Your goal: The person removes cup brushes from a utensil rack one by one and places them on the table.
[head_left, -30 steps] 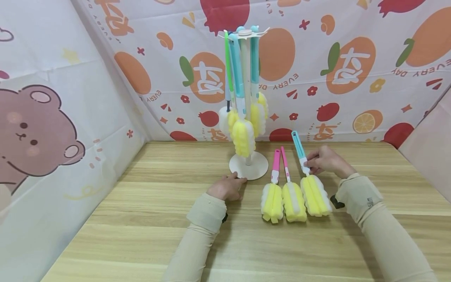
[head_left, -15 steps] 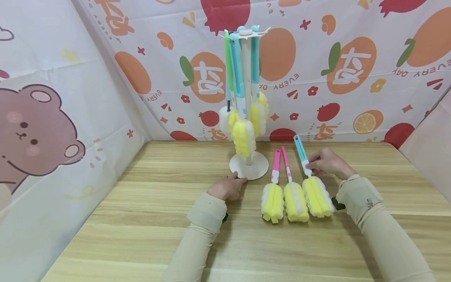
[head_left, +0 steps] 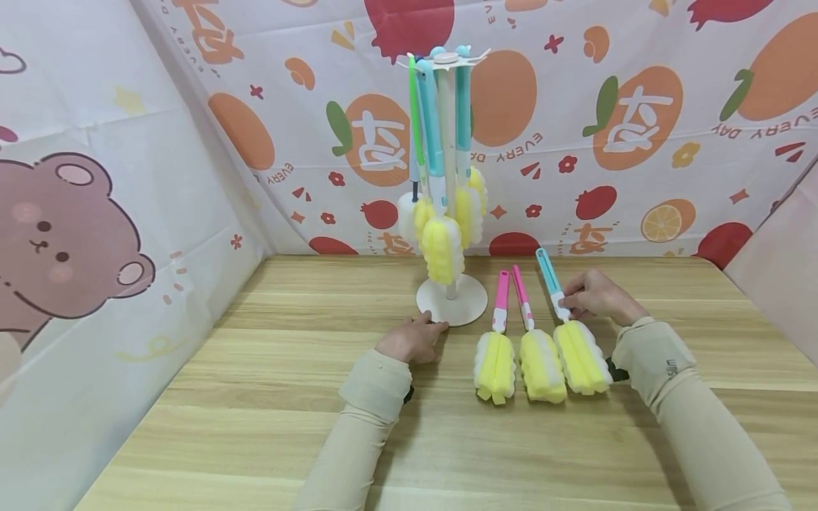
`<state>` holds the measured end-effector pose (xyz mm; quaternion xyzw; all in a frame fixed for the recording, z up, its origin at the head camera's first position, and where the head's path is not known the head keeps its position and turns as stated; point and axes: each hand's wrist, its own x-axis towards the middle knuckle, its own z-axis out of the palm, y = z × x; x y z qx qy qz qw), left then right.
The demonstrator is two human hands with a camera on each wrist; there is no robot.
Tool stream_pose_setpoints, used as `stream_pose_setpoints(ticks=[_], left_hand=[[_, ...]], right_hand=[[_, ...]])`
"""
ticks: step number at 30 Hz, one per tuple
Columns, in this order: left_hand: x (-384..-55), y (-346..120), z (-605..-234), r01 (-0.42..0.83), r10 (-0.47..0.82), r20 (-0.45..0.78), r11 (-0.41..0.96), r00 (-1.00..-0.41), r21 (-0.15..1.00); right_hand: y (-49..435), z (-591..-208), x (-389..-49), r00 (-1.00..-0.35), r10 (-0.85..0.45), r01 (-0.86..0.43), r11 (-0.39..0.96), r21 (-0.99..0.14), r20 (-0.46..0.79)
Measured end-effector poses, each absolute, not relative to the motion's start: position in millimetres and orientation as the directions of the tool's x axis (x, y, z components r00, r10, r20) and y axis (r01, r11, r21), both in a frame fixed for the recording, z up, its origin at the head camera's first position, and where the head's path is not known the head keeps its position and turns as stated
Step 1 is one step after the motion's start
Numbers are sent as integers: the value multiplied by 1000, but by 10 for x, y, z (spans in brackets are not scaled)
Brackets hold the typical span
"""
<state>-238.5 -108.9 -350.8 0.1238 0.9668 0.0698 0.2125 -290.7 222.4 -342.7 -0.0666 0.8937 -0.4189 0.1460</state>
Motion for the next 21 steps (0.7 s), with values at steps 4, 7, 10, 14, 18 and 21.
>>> stream_pose_setpoints(ticks=[4,7,10,14,18,21], left_hand=[[-2386,-1088,-3508,200,263,-398,961,-879,193],[-2385,-1089,-3511,195,260,-401,961,-878,195],[-2381,-1091,-3512,194,259,-403,961,-878,194],[-2383,-1091,-3514,192,257,-404,962,-878,195],[-2389,-1088,-3512,192,258,-401,961,-879,198],[-2387,-1088,-3511,196,262,-400,960,-878,198]], right_hand=[[2249,-3428,-2908,-950,-239,3,642,-767,-203],[2259,-3426,-2903,-949,-241,3,641,-767,-205],[2266,-3426,-2905,-948,-241,5,642,-766,-208],[2274,-3429,-2910,-948,-236,9,647,-762,-212],[2277,-3450,-2911,-948,-236,10,650,-759,-214],[2283,-3479,-2908,-946,-239,11,650,-760,-218]])
